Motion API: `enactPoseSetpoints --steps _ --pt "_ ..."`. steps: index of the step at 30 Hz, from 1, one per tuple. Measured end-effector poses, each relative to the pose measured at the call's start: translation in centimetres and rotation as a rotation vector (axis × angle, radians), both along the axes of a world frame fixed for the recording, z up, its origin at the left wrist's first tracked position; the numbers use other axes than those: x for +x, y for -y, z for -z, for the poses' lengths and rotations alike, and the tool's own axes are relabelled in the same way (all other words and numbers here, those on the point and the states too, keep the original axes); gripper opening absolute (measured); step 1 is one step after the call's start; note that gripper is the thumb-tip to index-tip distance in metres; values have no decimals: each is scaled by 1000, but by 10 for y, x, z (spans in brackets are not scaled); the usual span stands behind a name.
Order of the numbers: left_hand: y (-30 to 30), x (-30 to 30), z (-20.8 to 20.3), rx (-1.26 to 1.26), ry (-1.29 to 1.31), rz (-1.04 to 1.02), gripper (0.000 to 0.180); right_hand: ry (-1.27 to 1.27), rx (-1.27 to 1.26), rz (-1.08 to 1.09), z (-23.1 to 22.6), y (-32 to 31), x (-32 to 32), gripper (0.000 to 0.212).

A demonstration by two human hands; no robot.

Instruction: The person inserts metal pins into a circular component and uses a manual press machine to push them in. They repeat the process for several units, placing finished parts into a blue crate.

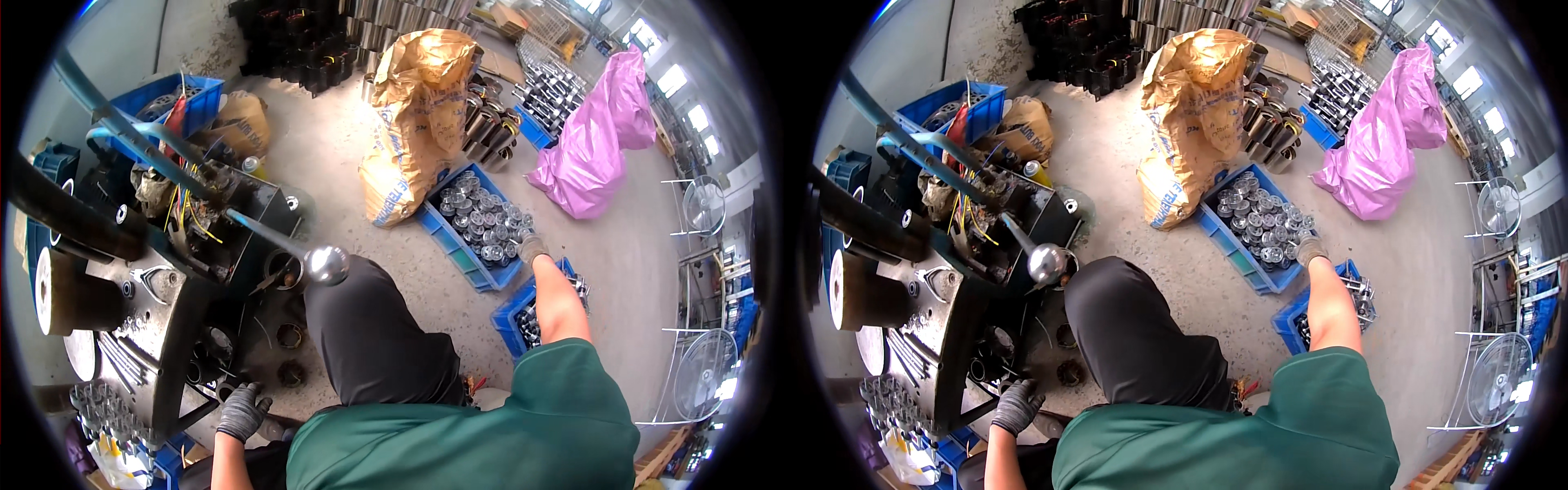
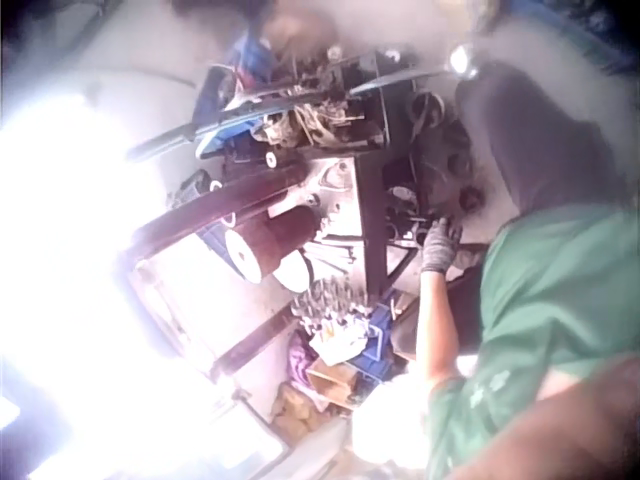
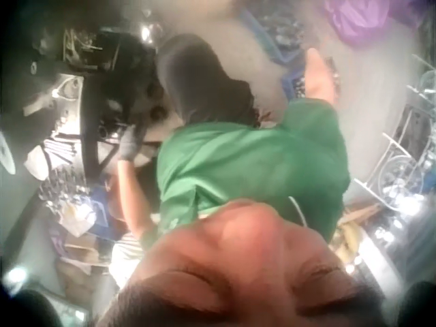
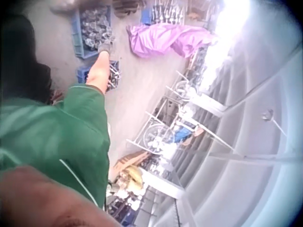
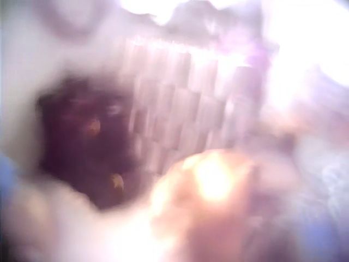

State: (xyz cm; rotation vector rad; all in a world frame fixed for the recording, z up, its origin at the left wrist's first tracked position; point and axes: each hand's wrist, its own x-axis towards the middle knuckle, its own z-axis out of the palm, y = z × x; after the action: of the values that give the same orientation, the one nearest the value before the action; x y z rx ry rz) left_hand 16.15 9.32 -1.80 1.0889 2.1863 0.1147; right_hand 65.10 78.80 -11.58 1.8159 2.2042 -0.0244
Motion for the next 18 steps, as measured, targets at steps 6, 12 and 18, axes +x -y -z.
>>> enactPoseSetpoints --steps 6,12,18 --pt "12 -5 26 -110 -16 -10 46 -114 20 72 30 -6 -31 28" --pt "26 -9 47 -128 9 -79 45 13 14 175 53 -36 -32 28" --pt "35 -10 55 -161 -3 -114 46 405 -103 -307 48 -38 -81 28"
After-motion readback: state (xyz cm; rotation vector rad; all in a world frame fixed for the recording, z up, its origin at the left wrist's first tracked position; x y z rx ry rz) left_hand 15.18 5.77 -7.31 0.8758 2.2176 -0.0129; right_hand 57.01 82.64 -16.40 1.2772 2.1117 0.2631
